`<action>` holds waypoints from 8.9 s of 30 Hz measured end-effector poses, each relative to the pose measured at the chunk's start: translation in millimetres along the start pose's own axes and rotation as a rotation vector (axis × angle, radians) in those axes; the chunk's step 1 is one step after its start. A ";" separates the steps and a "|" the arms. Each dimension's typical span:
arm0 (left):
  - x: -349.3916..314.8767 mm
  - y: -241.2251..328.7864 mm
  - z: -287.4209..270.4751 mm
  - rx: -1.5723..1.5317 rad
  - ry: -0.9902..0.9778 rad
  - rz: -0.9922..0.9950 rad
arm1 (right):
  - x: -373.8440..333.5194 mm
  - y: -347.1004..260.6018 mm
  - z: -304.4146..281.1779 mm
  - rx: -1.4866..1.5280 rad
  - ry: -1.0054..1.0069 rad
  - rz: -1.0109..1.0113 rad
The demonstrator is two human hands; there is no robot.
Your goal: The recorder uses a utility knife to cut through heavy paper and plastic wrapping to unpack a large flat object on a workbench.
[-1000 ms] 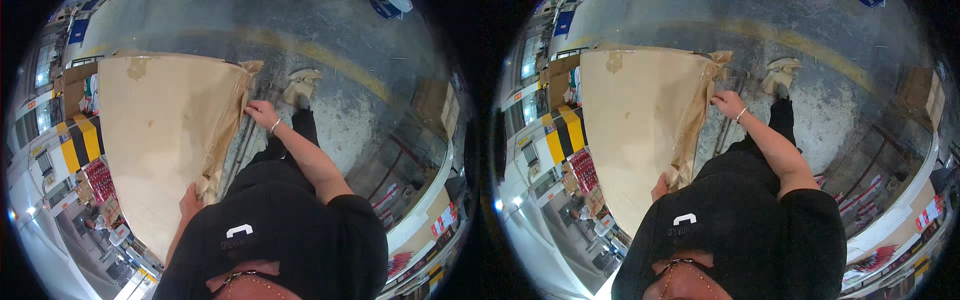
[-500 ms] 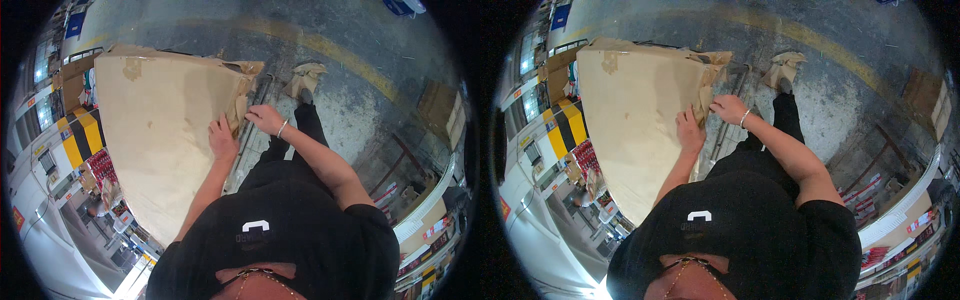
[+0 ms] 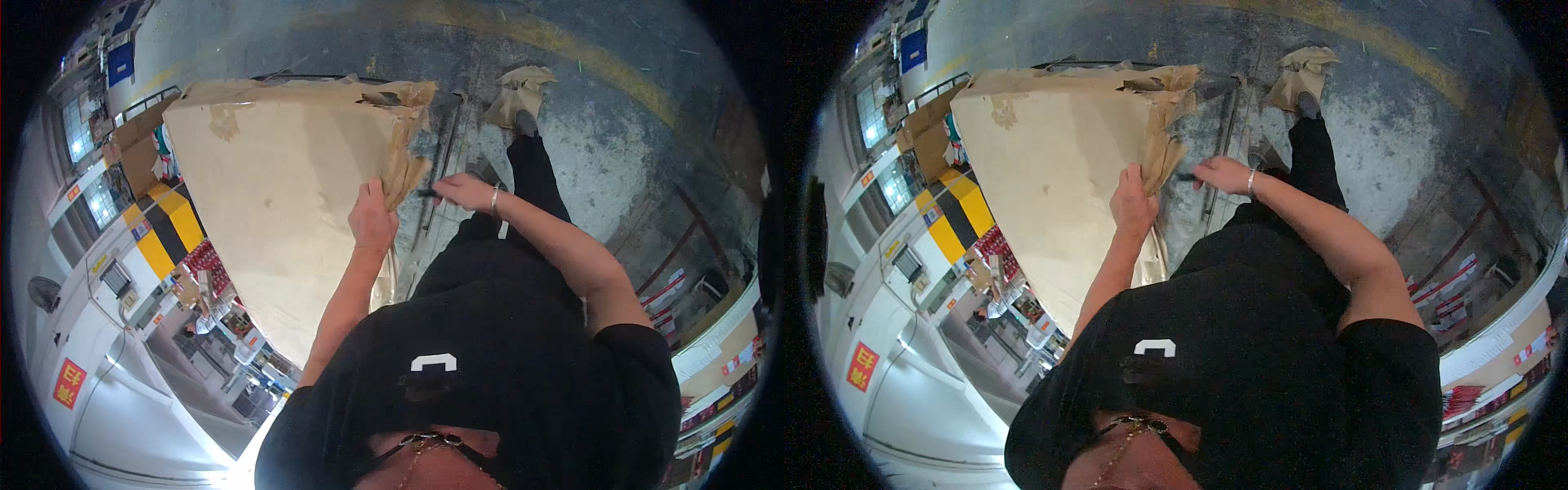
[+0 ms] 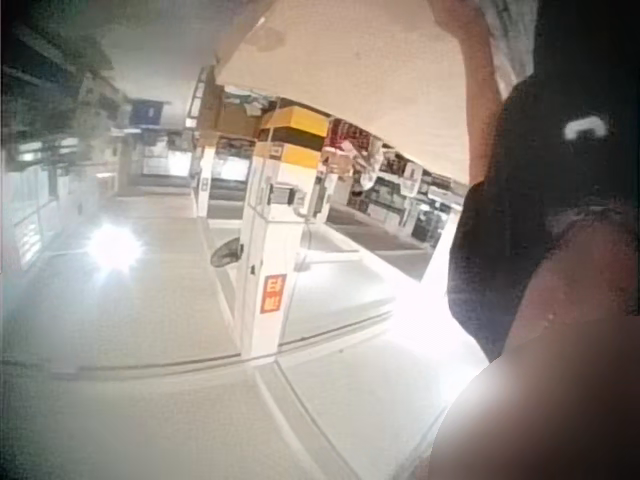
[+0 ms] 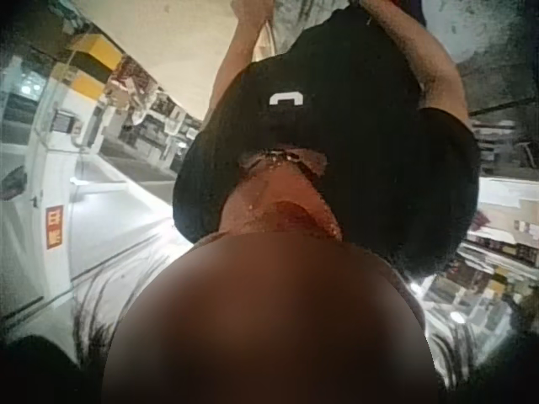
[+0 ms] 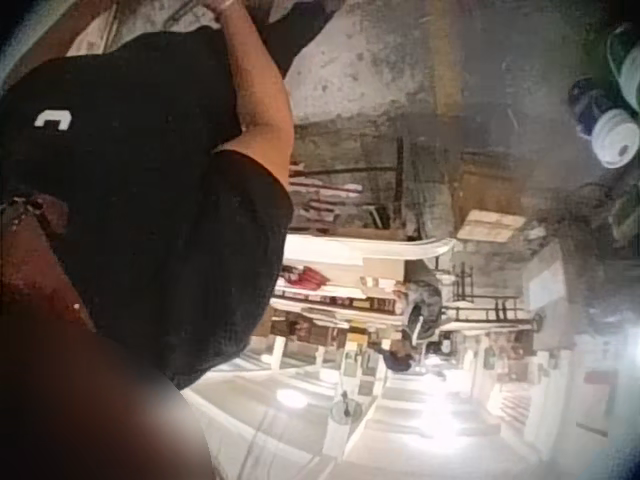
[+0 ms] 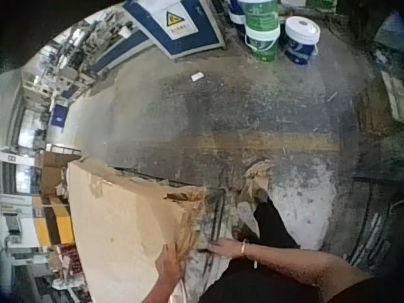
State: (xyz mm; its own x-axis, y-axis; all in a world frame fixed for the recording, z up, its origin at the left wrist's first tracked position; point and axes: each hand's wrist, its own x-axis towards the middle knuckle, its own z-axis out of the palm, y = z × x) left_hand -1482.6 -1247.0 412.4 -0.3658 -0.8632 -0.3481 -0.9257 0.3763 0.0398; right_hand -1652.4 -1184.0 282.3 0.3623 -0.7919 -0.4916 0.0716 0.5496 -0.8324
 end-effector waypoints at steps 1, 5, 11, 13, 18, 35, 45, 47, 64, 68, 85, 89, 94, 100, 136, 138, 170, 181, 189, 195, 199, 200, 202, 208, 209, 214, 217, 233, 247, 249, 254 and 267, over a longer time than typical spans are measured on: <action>-0.4 1.7 -5.7 -0.007 -0.031 0.014 | 0.5 -5.9 2.0 -0.013 -0.081 -0.028; 3.1 -6.1 -19.6 -0.065 -0.061 0.107 | 10.1 -10.9 14.3 0.055 -0.118 -0.114; 1.2 -4.8 -35.4 -0.077 -0.117 0.083 | -4.3 5.2 18.3 -0.090 -0.036 -0.190; 3.9 -3.8 -36.1 -0.073 -0.144 0.084 | 3.0 -4.9 26.8 -0.086 0.028 -0.182; 3.1 -5.8 -39.4 -0.057 -0.155 0.125 | 29.5 -35.2 49.1 0.190 0.259 -0.104; -0.4 -4.8 -47.3 -0.001 -0.143 0.197 | 23.9 -37.4 25.9 0.121 0.488 -0.235; 4.2 2.3 -43.0 0.032 -0.143 0.167 | 21.0 -45.2 7.4 0.014 0.565 -0.337; 2.9 7.7 -39.8 0.038 -0.174 0.112 | 33.7 -48.3 15.1 -0.067 0.536 -0.289; 8.9 13.9 -66.9 -0.047 -0.223 0.106 | 21.7 -58.9 -9.1 -0.112 0.518 -0.464; 12.6 11.3 -59.0 0.010 -0.306 0.064 | 29.6 -63.1 -17.0 -0.162 0.443 -0.353; 250.7 50.1 -2.0 0.588 -1.115 0.123 | 29.7 10.9 -92.2 0.169 0.359 0.112; 249.8 62.7 -0.9 0.782 -1.166 0.240 | 45.2 -8.3 -49.6 1.061 0.085 0.372; 250.5 70.0 0.2 0.875 -1.086 0.377 | 76.9 -44.6 -36.2 1.457 0.033 0.499; 246.7 62.0 8.6 0.519 -1.079 0.427 | 86.8 -62.4 -29.9 1.540 0.193 0.638; 274.8 56.4 35.6 0.318 -1.329 0.145 | 126.8 94.8 -22.9 0.196 0.556 -0.243; 256.6 33.5 22.0 0.178 -1.172 0.020 | 130.8 57.2 -32.5 0.405 0.225 0.416; 130.9 73.0 -100.1 -0.087 -1.016 0.551 | 76.1 11.9 -62.1 0.409 0.510 0.146; 153.6 53.0 -119.9 -0.005 -0.628 -0.002 | 71.1 -44.3 -40.8 0.489 0.342 -0.041; 160.8 50.9 -48.3 -0.037 -0.367 0.402 | 87.4 -99.8 -74.8 0.908 0.232 -0.132; 157.9 58.0 -61.7 0.158 -0.521 0.408 | 62.0 -9.7 -46.2 0.989 0.198 0.313; 158.0 62.4 -66.1 0.161 -0.552 0.445 | 48.3 -12.7 35.9 0.660 0.305 0.064; 156.6 63.1 -68.2 0.165 -0.549 0.448 | 45.0 -21.1 45.2 0.801 0.370 0.050; 153.0 65.0 -71.9 0.176 -0.550 0.392 | 31.9 -30.7 49.7 0.881 0.329 0.142; 141.5 53.5 -92.9 -0.057 -0.568 0.445 | 20.1 -59.7 52.6 1.148 0.156 0.255; 143.8 49.1 -95.4 -0.053 -0.560 0.448 | 11.6 -69.6 56.4 1.347 0.156 0.254; 132.9 53.1 -109.3 0.251 -0.607 0.979 | -2.4 -77.3 60.4 1.734 0.024 0.160; 129.6 51.1 -96.9 0.278 -0.650 1.173 | -8.2 -73.7 62.9 1.734 -0.040 0.103; 129.6 34.6 -125.6 0.252 -0.784 1.069 | -21.8 -57.6 26.0 0.506 0.352 0.069; 115.7 38.5 -81.8 0.572 -0.365 0.647 | 1.9 -75.2 -26.4 -0.286 0.605 -0.367; 114.4 35.0 -81.5 0.562 -0.340 0.650 | 5.0 -81.2 -24.9 -0.295 0.601 -0.388; 117.5 33.7 -82.7 0.480 -0.293 0.706 | 25.0 -104.1 -30.9 -0.452 0.466 -0.275; 121.3 15.1 -100.0 0.353 -0.376 0.743 | 6.5 -60.3 28.4 -0.530 0.046 -0.052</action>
State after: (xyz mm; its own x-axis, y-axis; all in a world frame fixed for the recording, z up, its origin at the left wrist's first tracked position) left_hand -1550.6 -1379.7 464.5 -0.7443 -0.2128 -0.6331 -0.3573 0.9277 0.1083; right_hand -1628.1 -1214.7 336.6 0.3284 -0.8320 -0.4470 -0.3954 0.3087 -0.8651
